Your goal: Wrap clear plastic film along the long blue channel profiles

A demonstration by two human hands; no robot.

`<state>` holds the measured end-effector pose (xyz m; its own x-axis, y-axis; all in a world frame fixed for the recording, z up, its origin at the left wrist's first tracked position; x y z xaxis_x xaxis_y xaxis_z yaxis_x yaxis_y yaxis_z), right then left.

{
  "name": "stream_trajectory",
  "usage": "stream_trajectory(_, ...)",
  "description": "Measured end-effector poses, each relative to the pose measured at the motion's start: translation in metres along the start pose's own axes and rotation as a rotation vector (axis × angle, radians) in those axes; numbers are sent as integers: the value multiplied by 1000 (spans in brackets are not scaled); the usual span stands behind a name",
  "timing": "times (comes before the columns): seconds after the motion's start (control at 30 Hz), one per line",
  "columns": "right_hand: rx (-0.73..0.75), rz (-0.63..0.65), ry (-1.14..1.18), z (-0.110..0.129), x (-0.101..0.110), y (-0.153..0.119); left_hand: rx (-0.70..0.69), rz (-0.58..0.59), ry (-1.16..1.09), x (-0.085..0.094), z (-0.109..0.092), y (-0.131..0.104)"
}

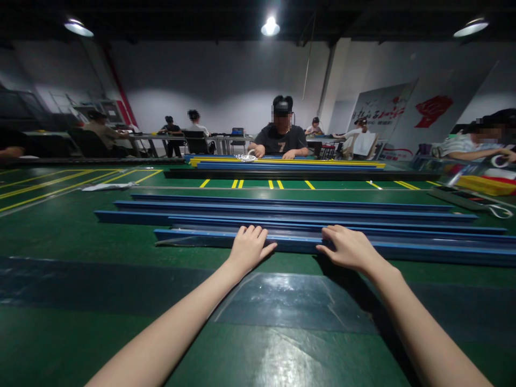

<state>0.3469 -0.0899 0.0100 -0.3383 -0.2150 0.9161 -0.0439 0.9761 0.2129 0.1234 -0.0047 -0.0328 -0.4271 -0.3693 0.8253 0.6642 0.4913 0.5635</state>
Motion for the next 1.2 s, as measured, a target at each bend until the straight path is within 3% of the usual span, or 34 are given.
stream_trajectory(0.4,146,-130,34,44,-3,7,1,19,-30,-2,1,0)
stream_trajectory(0.83,177,-176,110,43,-16,9,-11,-7,-53,-2,2,0)
stream_trajectory(1.2,154,-276,92,52,-8,12,-8,-1,-73,-1,1,0)
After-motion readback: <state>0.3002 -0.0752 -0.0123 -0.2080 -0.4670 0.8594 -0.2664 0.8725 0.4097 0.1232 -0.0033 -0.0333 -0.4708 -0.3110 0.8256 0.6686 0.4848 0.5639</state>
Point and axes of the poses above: each hand's wrist, its own y-axis towards the middle knuckle, its own x-axis out of the back of the hand, z = x × y, the point moved 1 cm from there along y, towards the middle knuckle, and after that the axes turned 11 degrees about -y, right-handed, at the moved point
